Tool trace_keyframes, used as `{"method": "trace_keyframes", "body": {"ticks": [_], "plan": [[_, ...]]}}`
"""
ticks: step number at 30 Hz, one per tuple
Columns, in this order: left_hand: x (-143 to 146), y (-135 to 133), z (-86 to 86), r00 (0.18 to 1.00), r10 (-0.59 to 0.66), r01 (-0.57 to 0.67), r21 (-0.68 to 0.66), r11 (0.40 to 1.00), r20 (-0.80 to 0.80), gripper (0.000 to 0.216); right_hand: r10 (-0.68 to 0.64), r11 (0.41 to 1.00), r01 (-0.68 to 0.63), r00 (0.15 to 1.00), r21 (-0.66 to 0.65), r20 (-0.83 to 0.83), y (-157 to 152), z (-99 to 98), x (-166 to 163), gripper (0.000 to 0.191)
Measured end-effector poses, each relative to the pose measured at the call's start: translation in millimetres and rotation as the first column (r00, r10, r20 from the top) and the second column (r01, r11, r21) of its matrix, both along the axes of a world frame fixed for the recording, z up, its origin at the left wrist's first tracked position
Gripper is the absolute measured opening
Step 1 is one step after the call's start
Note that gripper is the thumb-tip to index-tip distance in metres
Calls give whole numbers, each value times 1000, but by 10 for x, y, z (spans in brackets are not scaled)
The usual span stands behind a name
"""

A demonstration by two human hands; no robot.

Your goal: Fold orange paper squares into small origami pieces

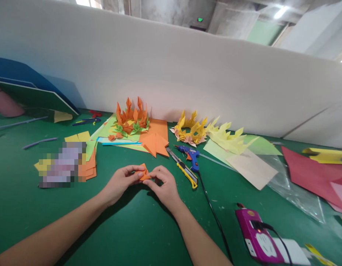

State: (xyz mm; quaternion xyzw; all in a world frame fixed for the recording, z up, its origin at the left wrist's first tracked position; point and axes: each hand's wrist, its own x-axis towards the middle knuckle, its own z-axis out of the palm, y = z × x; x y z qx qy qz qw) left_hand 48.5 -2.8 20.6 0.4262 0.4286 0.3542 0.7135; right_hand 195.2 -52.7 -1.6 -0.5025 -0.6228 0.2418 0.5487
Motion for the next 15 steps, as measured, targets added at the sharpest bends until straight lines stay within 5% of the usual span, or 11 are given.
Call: {"method": "trace_keyframes", "body": {"ticks": [15], "plan": [[-15, 12, -3, 999, -21, 23, -65, 998, 24, 40, 33, 994, -40, 997, -105, -65, 36, -36, 28, 11]]}}
